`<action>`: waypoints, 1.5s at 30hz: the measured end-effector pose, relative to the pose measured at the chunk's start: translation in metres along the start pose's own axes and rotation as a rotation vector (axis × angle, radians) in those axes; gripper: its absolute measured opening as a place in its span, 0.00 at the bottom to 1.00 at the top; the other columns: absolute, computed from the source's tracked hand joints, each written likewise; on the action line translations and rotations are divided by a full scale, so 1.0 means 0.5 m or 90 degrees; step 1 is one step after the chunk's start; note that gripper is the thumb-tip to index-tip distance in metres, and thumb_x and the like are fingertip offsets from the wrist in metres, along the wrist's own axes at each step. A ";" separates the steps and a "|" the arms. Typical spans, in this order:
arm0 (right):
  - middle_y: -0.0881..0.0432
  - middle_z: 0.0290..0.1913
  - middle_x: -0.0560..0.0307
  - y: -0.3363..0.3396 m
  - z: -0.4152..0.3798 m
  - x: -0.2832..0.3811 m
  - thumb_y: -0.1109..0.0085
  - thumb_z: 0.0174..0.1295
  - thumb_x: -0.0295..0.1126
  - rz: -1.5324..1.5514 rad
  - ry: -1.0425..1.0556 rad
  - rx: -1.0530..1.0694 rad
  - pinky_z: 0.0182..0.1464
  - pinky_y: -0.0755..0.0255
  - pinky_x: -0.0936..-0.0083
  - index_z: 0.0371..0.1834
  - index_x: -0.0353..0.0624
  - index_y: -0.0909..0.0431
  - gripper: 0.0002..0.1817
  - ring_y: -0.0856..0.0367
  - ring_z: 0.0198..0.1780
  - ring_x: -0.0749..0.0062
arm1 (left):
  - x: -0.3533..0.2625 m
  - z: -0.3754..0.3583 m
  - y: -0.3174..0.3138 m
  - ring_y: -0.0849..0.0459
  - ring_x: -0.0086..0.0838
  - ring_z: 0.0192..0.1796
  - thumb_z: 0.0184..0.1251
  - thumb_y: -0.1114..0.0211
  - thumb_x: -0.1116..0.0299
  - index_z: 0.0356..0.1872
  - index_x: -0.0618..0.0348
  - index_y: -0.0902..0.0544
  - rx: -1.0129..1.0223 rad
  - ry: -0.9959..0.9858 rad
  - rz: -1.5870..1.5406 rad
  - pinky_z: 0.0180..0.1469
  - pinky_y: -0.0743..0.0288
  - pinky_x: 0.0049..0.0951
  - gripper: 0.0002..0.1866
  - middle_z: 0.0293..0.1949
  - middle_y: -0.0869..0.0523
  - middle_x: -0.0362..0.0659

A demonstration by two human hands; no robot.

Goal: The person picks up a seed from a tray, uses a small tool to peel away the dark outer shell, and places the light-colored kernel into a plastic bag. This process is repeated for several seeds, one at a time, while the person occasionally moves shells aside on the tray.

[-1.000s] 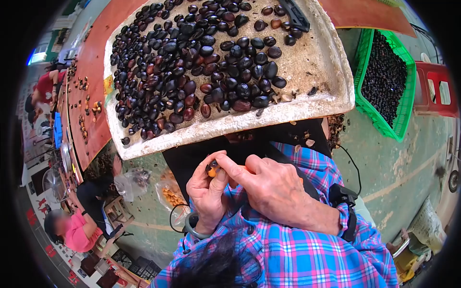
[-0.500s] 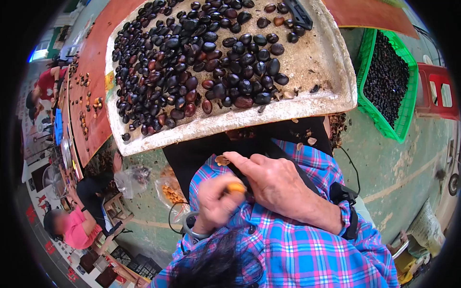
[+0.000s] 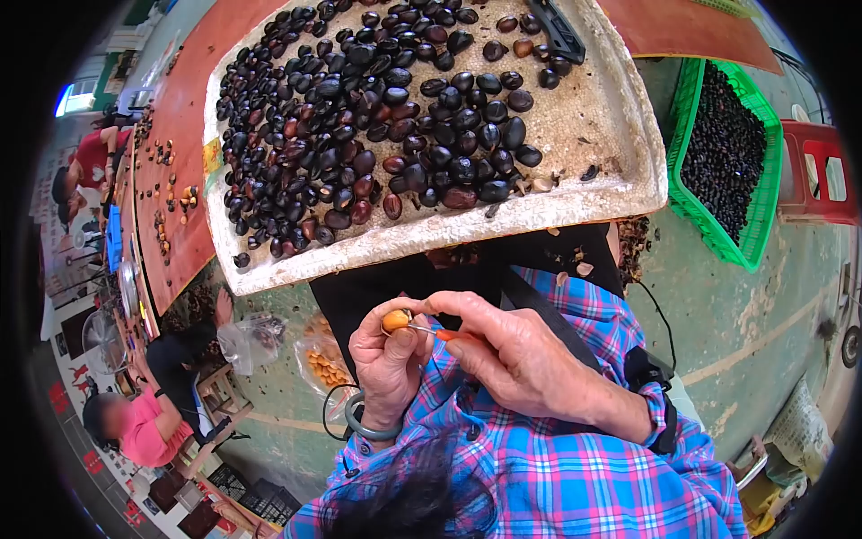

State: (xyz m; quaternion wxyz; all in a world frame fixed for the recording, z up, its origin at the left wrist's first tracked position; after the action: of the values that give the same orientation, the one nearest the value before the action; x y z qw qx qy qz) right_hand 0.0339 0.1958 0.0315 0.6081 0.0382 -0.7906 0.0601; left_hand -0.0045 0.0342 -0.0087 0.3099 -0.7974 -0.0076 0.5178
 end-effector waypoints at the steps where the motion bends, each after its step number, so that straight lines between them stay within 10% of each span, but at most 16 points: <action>1: 0.23 0.28 0.49 -0.002 0.001 0.002 0.49 0.60 0.22 0.001 0.015 -0.004 0.27 0.32 0.76 0.59 0.39 0.35 0.22 0.24 0.24 0.71 | 0.001 -0.001 -0.002 0.29 0.15 0.26 0.60 0.35 0.70 0.49 0.66 0.24 -0.013 -0.005 -0.008 0.27 0.36 0.14 0.17 0.30 0.23 0.36; 14: 0.20 0.35 0.45 -0.007 0.005 0.006 0.50 0.55 0.19 -0.086 0.076 -0.023 0.33 0.27 0.69 0.61 0.45 0.33 0.27 0.19 0.35 0.53 | 0.010 0.001 -0.005 0.33 0.18 0.22 0.59 0.34 0.63 0.51 0.61 0.23 -0.031 -0.038 0.006 0.21 0.40 0.17 0.21 0.22 0.26 0.36; 24: 0.20 0.34 0.45 0.001 0.005 0.004 0.50 0.56 0.18 0.010 0.041 0.037 0.32 0.28 0.73 0.62 0.45 0.34 0.28 0.18 0.33 0.58 | 0.014 -0.003 0.006 0.28 0.17 0.25 0.59 0.34 0.68 0.51 0.65 0.23 -0.008 -0.028 -0.017 0.28 0.34 0.15 0.20 0.27 0.22 0.37; 26: 0.32 0.21 0.58 -0.001 0.005 0.001 0.53 0.58 0.17 -0.012 0.057 0.019 0.27 0.38 0.84 0.64 0.43 0.35 0.27 0.35 0.21 0.78 | 0.018 0.001 0.008 0.29 0.18 0.24 0.60 0.34 0.65 0.50 0.65 0.23 0.019 0.013 -0.075 0.26 0.36 0.15 0.20 0.25 0.23 0.38; 45: 0.24 0.29 0.49 -0.010 0.002 -0.004 0.49 0.58 0.19 -0.163 0.100 -0.020 0.32 0.31 0.74 0.62 0.41 0.34 0.25 0.24 0.28 0.61 | 0.017 -0.005 0.009 0.27 0.15 0.26 0.57 0.32 0.69 0.48 0.68 0.21 -0.051 -0.092 0.095 0.28 0.33 0.14 0.19 0.28 0.21 0.37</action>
State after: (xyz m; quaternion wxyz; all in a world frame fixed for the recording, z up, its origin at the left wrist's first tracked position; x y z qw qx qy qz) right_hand 0.0339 0.1909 0.0297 0.6711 0.1245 -0.7303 -0.0277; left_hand -0.0001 0.0322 -0.0173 0.2367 -0.7681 0.0090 0.5949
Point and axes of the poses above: each hand's wrist, its own z-axis towards the middle knuckle, its own y-axis out of the back of the hand, x = y × z, the point moved 2 cm from there along z, towards the middle knuckle
